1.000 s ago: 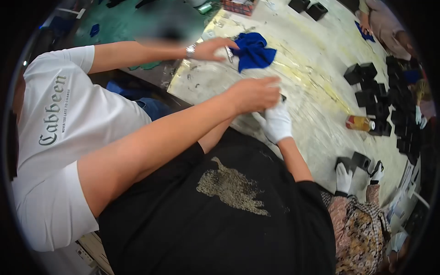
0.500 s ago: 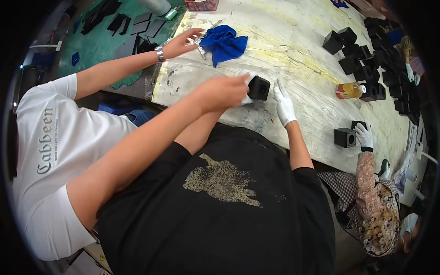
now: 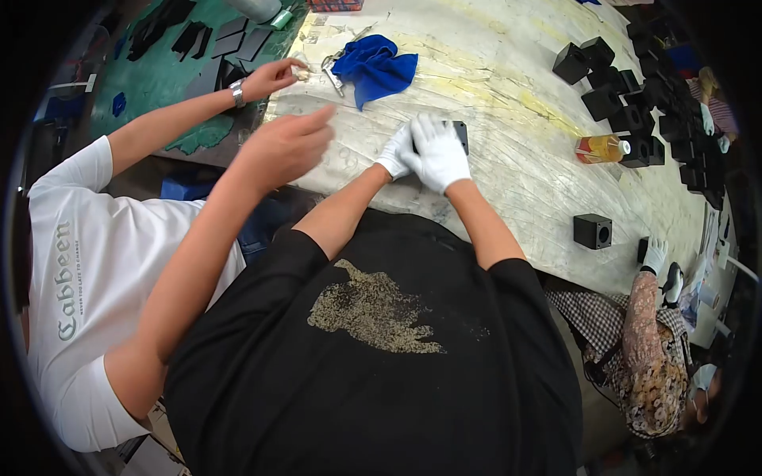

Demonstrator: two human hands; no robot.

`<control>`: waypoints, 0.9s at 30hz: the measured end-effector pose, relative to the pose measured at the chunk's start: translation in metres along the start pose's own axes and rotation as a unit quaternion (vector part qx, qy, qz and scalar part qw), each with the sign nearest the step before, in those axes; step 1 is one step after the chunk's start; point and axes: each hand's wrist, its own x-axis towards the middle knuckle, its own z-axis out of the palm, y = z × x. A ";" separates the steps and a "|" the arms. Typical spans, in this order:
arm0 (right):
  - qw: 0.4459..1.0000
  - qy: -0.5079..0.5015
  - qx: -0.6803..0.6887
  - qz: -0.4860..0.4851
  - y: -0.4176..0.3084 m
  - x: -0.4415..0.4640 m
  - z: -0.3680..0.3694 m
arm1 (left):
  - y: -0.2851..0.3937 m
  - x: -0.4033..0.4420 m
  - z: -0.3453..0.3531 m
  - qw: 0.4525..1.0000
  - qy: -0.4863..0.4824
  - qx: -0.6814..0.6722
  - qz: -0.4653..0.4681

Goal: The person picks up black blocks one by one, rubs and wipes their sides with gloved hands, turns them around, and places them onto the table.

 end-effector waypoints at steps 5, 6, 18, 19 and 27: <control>0.989 0.003 -0.101 0.108 0.038 -0.034 -0.012 | 0.023 0.006 -0.036 0.944 0.009 -0.256 -0.209; 0.988 -0.073 -0.001 0.134 0.014 -0.033 -0.027 | 0.021 0.006 -0.031 0.945 0.018 -0.255 -0.205; 0.898 0.050 0.287 0.329 0.095 -0.080 0.027 | 0.032 0.017 -0.053 0.985 0.041 -0.138 -0.093; 0.857 0.027 0.371 0.358 0.094 -0.090 0.032 | 0.036 0.012 -0.056 0.992 0.041 -0.107 -0.047; 0.777 0.024 0.495 0.389 0.022 -0.083 -0.006 | 0.043 -0.031 -0.052 0.947 -0.097 -0.255 -0.172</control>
